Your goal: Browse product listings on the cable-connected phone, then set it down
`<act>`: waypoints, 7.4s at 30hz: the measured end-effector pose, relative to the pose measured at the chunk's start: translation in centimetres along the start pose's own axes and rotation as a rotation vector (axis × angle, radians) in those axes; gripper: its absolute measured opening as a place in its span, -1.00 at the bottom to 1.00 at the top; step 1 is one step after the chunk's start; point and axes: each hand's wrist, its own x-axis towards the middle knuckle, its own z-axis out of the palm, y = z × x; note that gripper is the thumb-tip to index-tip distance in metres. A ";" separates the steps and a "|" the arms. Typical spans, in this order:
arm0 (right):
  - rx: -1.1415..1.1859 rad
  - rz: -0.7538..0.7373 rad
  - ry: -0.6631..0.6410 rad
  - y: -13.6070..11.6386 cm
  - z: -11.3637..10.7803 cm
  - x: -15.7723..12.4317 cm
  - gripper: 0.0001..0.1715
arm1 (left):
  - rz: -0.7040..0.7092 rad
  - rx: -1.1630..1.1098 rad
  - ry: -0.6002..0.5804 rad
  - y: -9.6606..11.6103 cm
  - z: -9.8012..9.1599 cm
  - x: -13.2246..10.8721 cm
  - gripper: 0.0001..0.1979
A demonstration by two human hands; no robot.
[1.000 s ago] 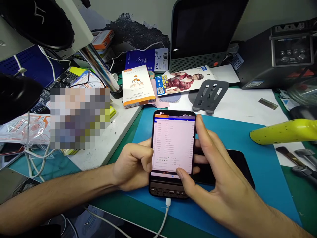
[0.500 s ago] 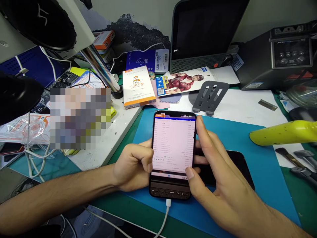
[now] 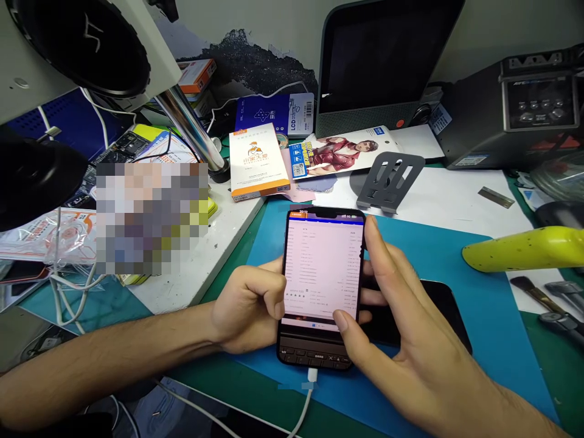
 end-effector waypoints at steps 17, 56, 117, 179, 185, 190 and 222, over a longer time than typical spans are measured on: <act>0.123 0.013 -0.051 -0.4 -0.3 0.2 0.06 | -0.081 0.083 0.203 -0.3 -0.6 -0.5 -0.36; 0.458 0.066 0.069 1.6 -1.1 1.8 -0.42 | 0.042 0.171 0.236 -0.8 0.1 0.4 -0.55; -0.231 -0.153 -0.029 0.7 -0.1 0.6 -0.41 | -0.017 2.504 0.297 9.2 7.1 10.5 -0.59; 1.030 0.271 -0.180 0.6 -0.8 1.1 -0.31 | 0.192 0.604 0.393 -1.1 0.8 1.7 -0.46; 1.068 0.266 -0.228 0.9 -0.4 1.1 -0.26 | 0.141 0.526 0.368 -1.7 0.5 1.8 -0.46; 1.068 0.286 -0.256 0.8 -0.8 1.3 -0.21 | 0.122 0.485 0.339 -1.3 -0.1 1.8 -0.50; 1.103 0.351 -0.327 0.5 -1.7 2.2 -0.26 | 0.039 0.380 0.226 -0.4 0.1 1.5 -0.40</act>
